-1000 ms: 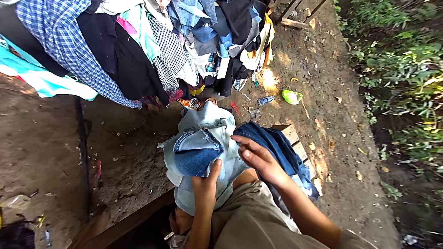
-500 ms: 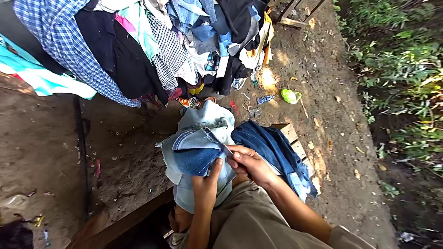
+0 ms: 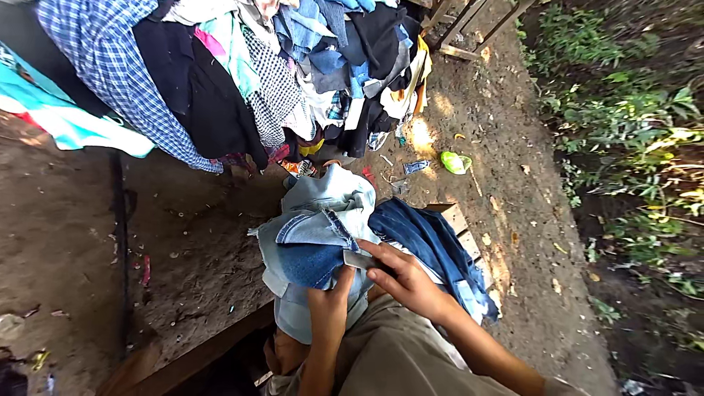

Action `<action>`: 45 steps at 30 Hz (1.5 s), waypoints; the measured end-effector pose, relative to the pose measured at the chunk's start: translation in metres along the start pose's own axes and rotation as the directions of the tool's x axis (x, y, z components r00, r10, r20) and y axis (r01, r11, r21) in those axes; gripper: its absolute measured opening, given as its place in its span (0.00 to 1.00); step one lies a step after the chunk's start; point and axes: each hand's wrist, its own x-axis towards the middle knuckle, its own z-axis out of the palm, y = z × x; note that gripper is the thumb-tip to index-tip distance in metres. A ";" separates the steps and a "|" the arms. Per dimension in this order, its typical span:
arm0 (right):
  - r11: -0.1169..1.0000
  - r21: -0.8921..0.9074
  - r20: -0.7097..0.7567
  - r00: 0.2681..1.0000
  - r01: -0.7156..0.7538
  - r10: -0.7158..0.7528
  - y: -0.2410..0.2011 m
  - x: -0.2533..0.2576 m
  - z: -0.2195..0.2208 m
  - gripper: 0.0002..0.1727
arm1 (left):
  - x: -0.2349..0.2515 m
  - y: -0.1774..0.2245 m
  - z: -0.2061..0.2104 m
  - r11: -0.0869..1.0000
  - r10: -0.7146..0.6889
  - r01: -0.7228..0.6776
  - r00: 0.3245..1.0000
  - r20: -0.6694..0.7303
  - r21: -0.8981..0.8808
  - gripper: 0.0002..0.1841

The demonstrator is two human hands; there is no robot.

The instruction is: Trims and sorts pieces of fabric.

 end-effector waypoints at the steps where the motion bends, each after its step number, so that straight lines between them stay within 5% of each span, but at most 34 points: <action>1: 1.000 -0.014 -0.015 1.000 0.009 -0.009 0.001 0.001 0.002 0.26 | -0.002 0.000 -0.001 1.000 0.007 -0.007 1.000 0.016 0.017 0.22; 5: 0.999 0.019 -0.132 0.990 0.043 -0.040 -0.001 0.008 0.018 0.24 | -0.011 -0.005 -0.004 0.979 0.069 -0.089 0.991 0.111 0.183 0.17; 8: 0.940 0.341 -0.140 0.988 -0.013 0.064 -0.007 0.014 0.025 0.19 | -0.013 -0.008 -0.006 0.974 0.086 -0.108 0.990 0.115 0.197 0.18; 12: 0.420 0.809 0.248 0.887 -0.410 0.390 -0.015 0.019 0.009 0.14 | -0.012 -0.007 -0.008 0.988 0.045 -0.060 0.993 0.110 0.141 0.17; 15: 0.058 0.833 0.484 0.775 -0.550 0.407 -0.010 0.023 0.000 0.13 | -0.012 -0.013 -0.004 0.996 0.029 -0.035 0.997 0.075 0.081 0.17; 17: -0.063 0.827 0.537 0.752 -0.559 0.382 -0.007 0.023 -0.001 0.14 | -0.012 -0.016 0.000 0.999 0.028 -0.029 0.999 0.032 0.046 0.17; 19: -0.003 0.830 0.522 0.774 -0.558 0.359 -0.008 0.024 -0.001 0.14 | -0.010 -0.013 0.004 0.999 0.025 -0.024 1.000 -0.009 0.040 0.18; 22: 0.395 0.793 0.341 0.876 -0.463 0.341 -0.016 0.021 -0.002 0.16 | -0.003 -0.007 0.006 0.998 0.021 -0.020 1.000 -0.009 0.068 0.21; 25: 0.792 0.548 0.144 0.963 -0.268 0.226 -0.014 0.011 0.001 0.28 | 0.002 -0.005 0.005 0.997 0.020 -0.019 1.000 -0.014 0.077 0.22; 29: 0.984 0.142 -0.032 0.993 -0.108 0.114 -0.004 -0.003 0.007 0.28 | -0.002 -0.003 0.004 0.994 0.007 -0.007 1.000 -0.001 0.109 0.20; 36: 0.993 -0.107 -0.284 0.956 0.050 -0.078 0.006 -0.006 0.026 0.22 | -0.007 -0.006 0.000 0.991 0.056 -0.065 0.996 0.074 0.116 0.15; 41: 0.901 0.432 -0.292 0.952 0.043 0.094 0.001 0.004 0.037 0.16 | -0.006 -0.011 0.002 0.998 0.053 -0.055 0.997 0.064 0.018 0.14; 45: 0.476 0.844 0.036 0.912 -0.247 0.408 -0.016 0.010 0.021 0.11 | -0.006 -0.013 0.005 0.995 -0.032 0.036 0.998 0.047 -0.091 0.15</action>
